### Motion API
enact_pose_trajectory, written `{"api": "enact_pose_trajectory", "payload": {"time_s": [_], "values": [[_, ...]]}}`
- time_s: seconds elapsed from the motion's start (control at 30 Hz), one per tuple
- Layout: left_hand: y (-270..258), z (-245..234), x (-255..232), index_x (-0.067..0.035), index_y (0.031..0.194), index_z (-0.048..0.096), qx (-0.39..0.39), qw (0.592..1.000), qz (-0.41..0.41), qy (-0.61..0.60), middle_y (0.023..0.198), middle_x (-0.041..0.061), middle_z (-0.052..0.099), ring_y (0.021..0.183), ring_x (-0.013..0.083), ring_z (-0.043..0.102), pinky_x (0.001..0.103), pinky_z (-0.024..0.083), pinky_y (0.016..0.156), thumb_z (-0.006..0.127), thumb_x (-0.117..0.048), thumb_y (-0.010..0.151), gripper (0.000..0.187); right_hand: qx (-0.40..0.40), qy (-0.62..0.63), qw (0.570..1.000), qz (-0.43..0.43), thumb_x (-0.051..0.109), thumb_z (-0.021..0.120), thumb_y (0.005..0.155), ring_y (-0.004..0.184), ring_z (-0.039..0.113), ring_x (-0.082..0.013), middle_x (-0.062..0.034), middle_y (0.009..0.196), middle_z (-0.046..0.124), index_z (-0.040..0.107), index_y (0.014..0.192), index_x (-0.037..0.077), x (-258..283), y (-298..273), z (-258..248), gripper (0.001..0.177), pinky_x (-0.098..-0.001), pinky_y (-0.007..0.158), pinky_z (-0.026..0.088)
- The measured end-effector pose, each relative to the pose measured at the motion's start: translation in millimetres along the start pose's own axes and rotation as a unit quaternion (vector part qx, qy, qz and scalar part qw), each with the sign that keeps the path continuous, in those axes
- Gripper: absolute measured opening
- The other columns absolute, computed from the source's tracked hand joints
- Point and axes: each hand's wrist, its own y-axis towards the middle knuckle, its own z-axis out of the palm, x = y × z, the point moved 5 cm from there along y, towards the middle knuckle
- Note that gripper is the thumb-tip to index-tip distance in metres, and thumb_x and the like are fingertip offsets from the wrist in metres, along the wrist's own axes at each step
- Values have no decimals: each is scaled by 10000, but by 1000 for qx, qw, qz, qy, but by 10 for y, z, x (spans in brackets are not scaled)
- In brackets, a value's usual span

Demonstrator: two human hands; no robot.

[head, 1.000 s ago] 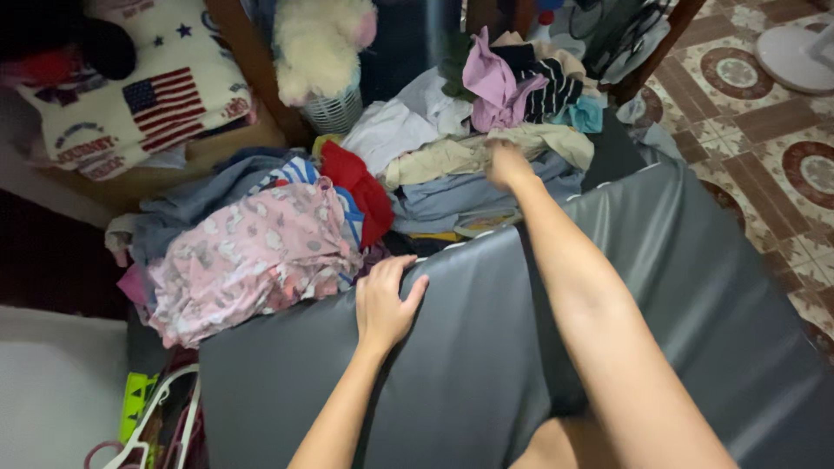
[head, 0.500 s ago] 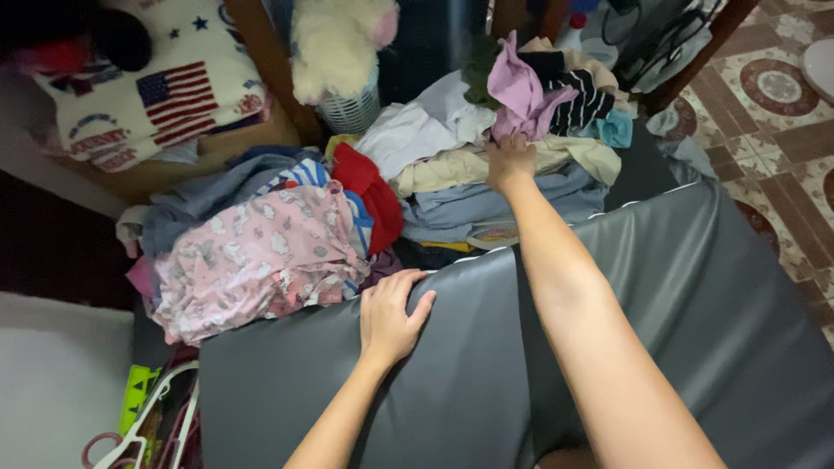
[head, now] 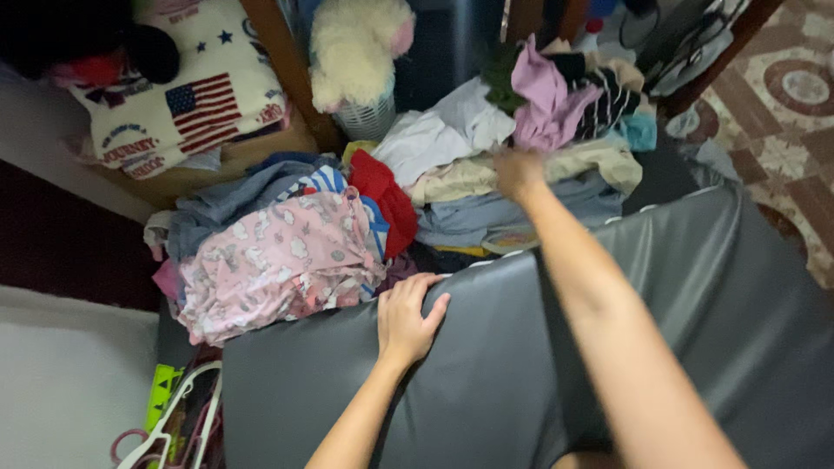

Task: The person sits on a mattress and hangs various clothing items, including shirts, shorts, and pants, onto hangers. They handle each item individually, placing them on hangers and stacking them on the mattress.

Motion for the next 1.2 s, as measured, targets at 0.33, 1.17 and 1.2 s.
{"api": "enact_pose_trajectory", "payload": {"time_s": [0.33,1.17,1.2], "values": [[-16,38,50,-151,1159,698,-8,1000,7,9,1192,35,705,1125,259,623,425,415,929,648,-389,913,346,45,28,996,-78,275,702,733,776,718,-374,-160,801,732,756,873,158,375,-762,-1888,190,-512,683,557],[-87,672,969,-49,1413,556,-77,989,119,-36,1447,221,551,1375,402,464,467,347,1145,672,-296,925,559,-51,84,995,-26,275,713,772,686,693,-339,-100,703,688,669,845,155,1104,-3366,-4051,146,-481,616,528],[-139,692,1055,-69,1371,591,-67,993,83,-48,1401,188,600,1350,369,510,445,376,1141,671,-282,928,498,-22,90,995,-19,291,712,783,737,700,-332,-108,733,695,670,864,152,1101,-3337,-3957,166,-473,662,534]]}}
